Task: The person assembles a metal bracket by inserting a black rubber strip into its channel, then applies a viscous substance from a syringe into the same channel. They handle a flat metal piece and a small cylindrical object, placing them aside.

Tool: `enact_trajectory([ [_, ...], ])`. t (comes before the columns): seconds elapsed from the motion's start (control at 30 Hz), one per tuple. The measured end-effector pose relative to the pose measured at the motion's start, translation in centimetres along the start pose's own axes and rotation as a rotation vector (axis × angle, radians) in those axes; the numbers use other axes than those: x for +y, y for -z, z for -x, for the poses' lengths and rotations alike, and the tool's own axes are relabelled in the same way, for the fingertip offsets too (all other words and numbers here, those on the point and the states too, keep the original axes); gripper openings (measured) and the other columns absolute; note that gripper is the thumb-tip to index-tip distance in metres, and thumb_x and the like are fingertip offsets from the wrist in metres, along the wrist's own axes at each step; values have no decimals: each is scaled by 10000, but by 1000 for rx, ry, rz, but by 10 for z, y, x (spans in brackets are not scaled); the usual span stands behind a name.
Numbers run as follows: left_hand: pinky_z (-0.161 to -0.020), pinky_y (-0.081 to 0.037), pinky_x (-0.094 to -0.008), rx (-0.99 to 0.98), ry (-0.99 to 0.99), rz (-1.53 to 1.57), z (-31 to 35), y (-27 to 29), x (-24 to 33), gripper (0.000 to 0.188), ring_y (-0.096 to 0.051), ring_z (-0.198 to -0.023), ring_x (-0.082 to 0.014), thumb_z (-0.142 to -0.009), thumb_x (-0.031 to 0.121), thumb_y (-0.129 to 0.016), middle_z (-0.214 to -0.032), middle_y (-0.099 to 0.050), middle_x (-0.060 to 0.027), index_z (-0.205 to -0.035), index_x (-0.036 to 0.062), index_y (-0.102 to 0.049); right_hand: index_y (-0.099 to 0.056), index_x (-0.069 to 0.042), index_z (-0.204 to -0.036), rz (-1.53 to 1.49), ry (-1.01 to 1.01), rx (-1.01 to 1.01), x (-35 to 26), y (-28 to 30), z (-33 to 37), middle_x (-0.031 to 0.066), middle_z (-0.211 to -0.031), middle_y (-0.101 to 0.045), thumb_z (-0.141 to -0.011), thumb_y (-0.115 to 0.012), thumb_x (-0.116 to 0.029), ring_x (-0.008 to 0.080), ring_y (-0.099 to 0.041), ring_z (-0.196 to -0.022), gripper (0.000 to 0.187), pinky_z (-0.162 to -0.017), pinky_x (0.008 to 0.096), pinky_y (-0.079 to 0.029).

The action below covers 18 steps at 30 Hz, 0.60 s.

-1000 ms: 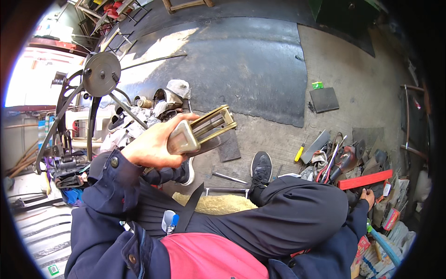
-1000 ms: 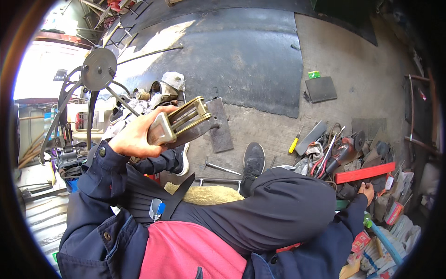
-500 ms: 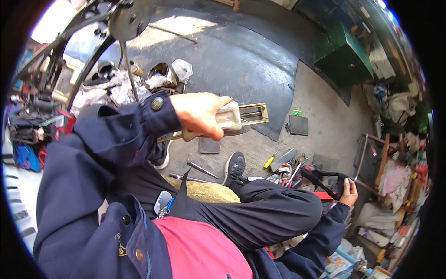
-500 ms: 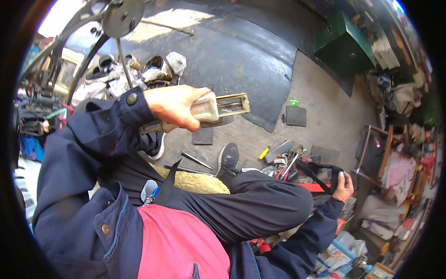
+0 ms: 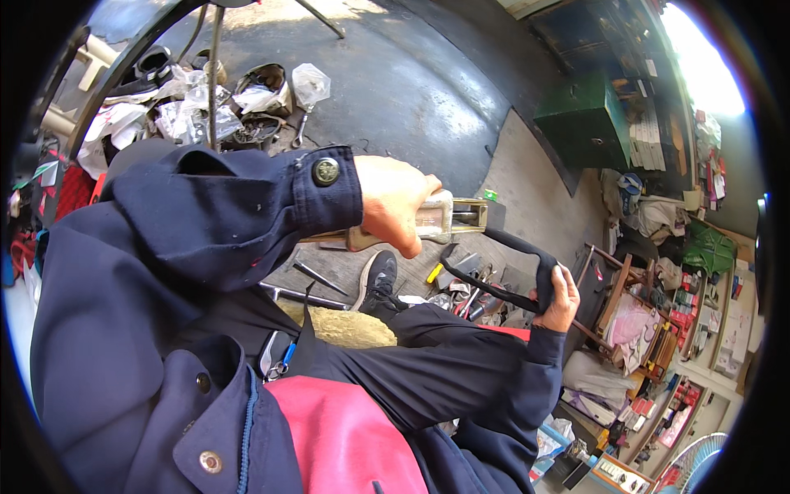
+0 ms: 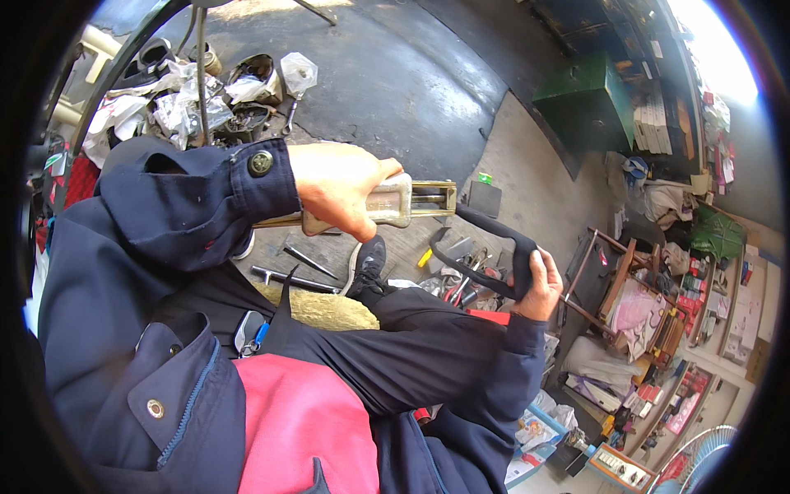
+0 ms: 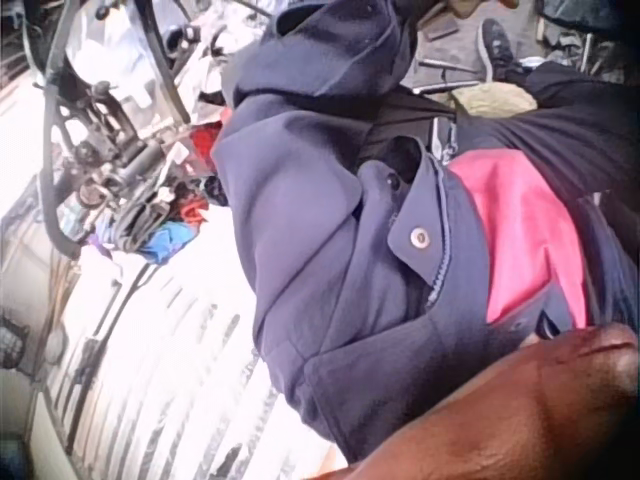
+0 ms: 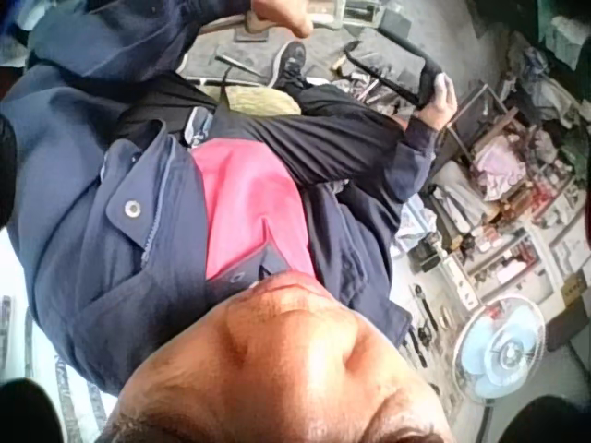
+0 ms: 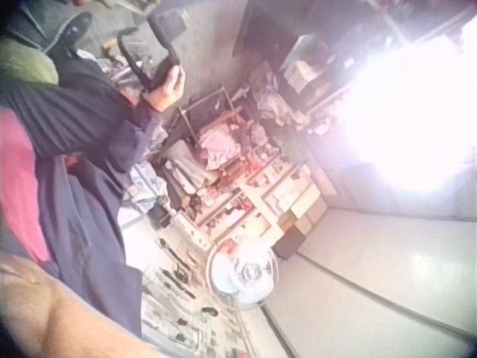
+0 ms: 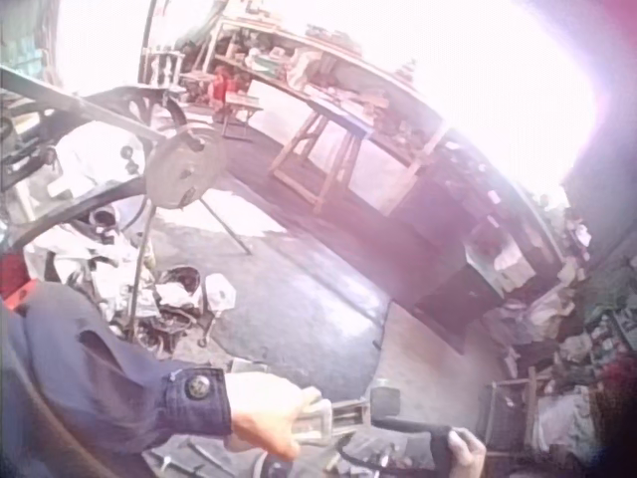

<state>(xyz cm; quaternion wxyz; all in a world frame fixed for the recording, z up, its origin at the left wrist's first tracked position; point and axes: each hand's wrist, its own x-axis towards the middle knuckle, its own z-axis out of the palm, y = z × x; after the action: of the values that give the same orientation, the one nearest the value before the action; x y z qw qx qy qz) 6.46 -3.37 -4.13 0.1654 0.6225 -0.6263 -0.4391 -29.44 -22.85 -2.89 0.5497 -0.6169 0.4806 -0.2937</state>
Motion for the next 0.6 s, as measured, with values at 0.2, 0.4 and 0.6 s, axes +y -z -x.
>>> enact_trajectory([
  [0.2,-822,-563,-498,-6,-2,21,-2,1,-2,784,-708,-928,-457,-701,332,-779,-975,-715,-300,-1351,-24,-521,-718,35,-1107,115,150,-117,3,-41,3,8,-977,-716,-996,-677,-39,65,-643,-871,139,-810,216,-513],
  [0.4,-814,-562,-493,-15,4,32,-3,1,-1,775,-707,-918,-454,-696,318,-771,-968,-713,-300,-1346,-21,-518,-698,13,-1037,-20,9,-290,1,-63,3,11,-941,-707,-987,-697,-49,59,-641,-828,80,-766,210,-517],
  [0.6,-798,-561,-493,-17,21,39,-3,0,0,742,-710,-904,-450,-700,320,-764,-949,-712,-300,-1320,-12,-528,-669,6,-1071,-100,-71,-393,-12,-78,4,39,-976,-717,-981,-694,-34,93,-684,-859,102,-802,230,-564],
])
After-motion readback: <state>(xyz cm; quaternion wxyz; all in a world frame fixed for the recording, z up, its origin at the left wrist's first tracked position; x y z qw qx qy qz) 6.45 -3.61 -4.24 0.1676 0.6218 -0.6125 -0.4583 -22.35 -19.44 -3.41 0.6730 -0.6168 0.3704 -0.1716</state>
